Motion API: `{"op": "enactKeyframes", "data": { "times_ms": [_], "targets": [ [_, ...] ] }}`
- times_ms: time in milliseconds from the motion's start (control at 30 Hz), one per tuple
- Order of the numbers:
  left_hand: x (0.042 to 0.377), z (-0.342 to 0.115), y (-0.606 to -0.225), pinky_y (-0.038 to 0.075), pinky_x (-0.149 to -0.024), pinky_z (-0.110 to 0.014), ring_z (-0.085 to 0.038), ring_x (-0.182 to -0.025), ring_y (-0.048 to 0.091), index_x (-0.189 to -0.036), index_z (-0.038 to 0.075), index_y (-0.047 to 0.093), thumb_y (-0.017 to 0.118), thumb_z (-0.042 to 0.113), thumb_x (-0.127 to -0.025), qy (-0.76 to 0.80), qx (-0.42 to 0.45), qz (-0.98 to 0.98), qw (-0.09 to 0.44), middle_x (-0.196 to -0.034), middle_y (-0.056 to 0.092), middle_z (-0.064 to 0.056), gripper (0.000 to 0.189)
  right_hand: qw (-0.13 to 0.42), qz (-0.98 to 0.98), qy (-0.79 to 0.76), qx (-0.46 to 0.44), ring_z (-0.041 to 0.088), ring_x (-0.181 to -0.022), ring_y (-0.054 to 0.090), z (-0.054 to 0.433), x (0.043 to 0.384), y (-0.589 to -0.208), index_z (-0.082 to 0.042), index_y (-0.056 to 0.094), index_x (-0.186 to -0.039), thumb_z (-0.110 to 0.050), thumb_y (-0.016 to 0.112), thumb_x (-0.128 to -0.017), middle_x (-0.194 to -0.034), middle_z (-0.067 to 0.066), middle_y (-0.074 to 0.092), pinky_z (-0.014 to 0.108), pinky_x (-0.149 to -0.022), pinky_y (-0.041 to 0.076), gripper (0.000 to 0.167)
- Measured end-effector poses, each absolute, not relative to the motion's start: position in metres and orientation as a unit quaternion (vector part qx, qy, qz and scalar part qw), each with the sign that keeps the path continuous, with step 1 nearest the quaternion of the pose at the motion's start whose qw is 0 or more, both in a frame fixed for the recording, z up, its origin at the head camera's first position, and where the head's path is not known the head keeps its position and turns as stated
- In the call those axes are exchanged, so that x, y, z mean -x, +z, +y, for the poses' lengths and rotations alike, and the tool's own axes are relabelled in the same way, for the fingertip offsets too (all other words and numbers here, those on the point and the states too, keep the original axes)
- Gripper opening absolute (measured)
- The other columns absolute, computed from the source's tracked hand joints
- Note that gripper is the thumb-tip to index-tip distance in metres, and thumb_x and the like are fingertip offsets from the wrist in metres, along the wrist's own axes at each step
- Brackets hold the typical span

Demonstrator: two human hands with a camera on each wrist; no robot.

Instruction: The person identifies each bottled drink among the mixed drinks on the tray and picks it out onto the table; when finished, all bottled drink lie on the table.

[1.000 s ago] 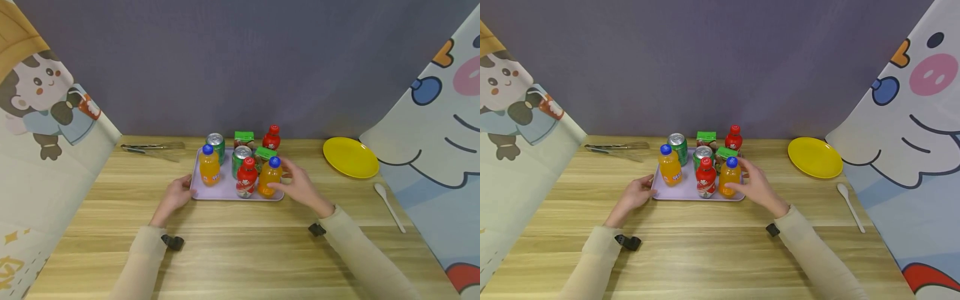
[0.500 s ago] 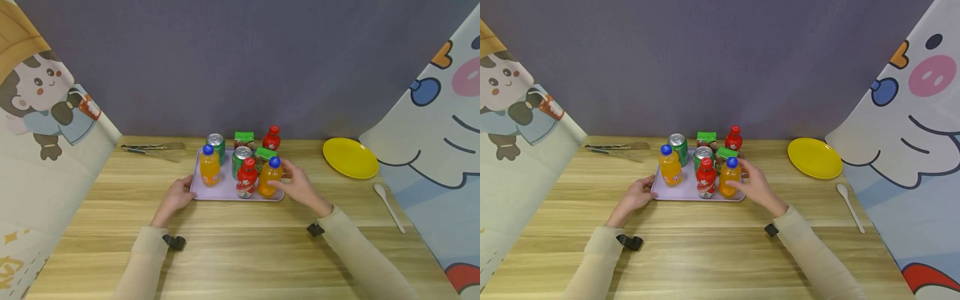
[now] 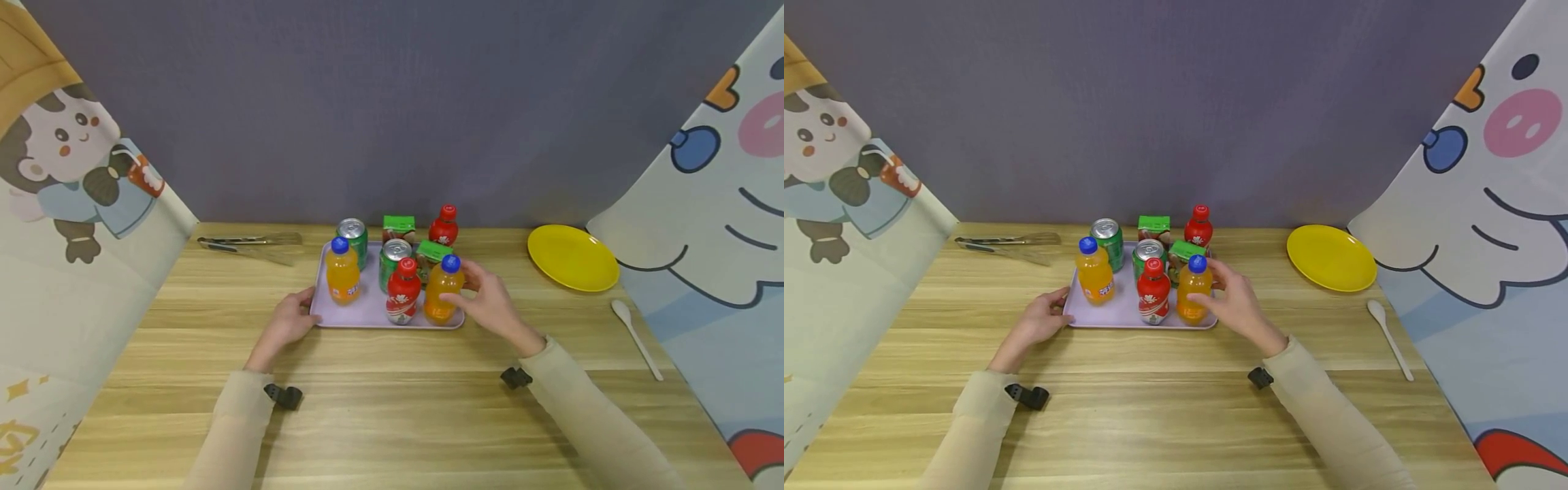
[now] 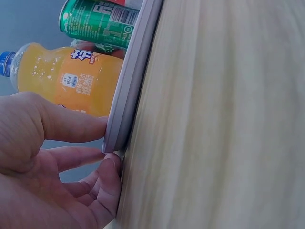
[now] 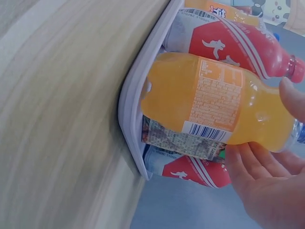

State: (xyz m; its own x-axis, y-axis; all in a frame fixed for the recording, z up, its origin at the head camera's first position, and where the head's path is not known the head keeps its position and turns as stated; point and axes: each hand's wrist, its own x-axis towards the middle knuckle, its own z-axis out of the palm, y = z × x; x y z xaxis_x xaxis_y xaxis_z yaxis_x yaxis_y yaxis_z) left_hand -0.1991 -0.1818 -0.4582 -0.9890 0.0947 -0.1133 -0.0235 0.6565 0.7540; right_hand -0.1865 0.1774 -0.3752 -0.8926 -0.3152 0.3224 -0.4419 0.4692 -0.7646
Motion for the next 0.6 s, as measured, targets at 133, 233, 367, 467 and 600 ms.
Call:
{"op": "enactKeyframes", "data": {
  "times_ms": [133,233,367,467,600],
  "targets": [
    [0.199,-0.182,-0.458,0.049,-0.073,-0.036,-0.029,-0.093,0.055,-0.141,-0.007,0.039,0.067,0.001,-0.083,0.413,-0.019,0.908,0.072,-0.111,0.058,-0.023,0.065,0.068,-0.85,0.474,-0.218,0.038,-0.101,0.06,0.182,0.189,-0.378,0.01,0.049,-0.128,-0.001,0.076,-0.079,-0.117,0.026,0.06,0.049,-0.083,0.049,0.057],
    [0.199,-0.182,-0.457,0.049,-0.074,-0.036,-0.029,-0.094,0.055,-0.141,-0.008,0.038,0.067,0.002,-0.083,0.415,-0.018,0.906,0.076,-0.113,0.057,-0.024,0.065,0.072,-0.847,0.479,-0.218,0.037,-0.1,0.06,0.191,0.198,-0.388,0.008,0.05,-0.129,-0.003,0.077,-0.079,-0.116,0.025,0.061,0.05,-0.083,0.049,0.058],
    [0.199,-0.182,-0.457,0.05,-0.073,-0.034,-0.029,-0.094,0.056,-0.141,-0.008,0.037,0.067,0.002,-0.083,0.419,-0.013,0.904,0.082,-0.115,0.056,-0.024,0.067,0.077,-0.852,0.476,-0.204,0.032,-0.101,0.061,0.203,0.206,-0.399,0.002,0.051,-0.13,-0.012,0.079,-0.079,-0.117,0.02,0.062,0.048,-0.084,0.049,0.06],
    [0.199,-0.182,-0.456,0.05,-0.071,-0.033,-0.029,-0.093,0.056,-0.142,-0.007,0.036,0.067,0.002,-0.083,0.424,-0.008,0.901,0.088,-0.116,0.055,-0.024,0.068,0.083,-0.855,0.471,-0.198,0.029,-0.101,0.061,0.209,0.206,-0.398,-0.001,0.052,-0.131,-0.018,0.079,-0.079,-0.118,0.017,0.062,0.045,-0.084,0.05,0.061],
    [0.199,-0.182,-0.456,0.05,-0.069,-0.032,-0.027,-0.088,0.057,-0.142,-0.007,0.036,0.068,0.002,-0.082,0.425,-0.011,0.901,0.09,-0.113,0.056,-0.023,0.068,0.095,-0.854,0.468,-0.204,0.029,-0.101,0.062,0.217,0.206,-0.393,-0.001,0.053,-0.131,-0.016,0.079,-0.079,-0.116,0.016,0.063,0.042,-0.084,0.051,0.06]
  ]
}}
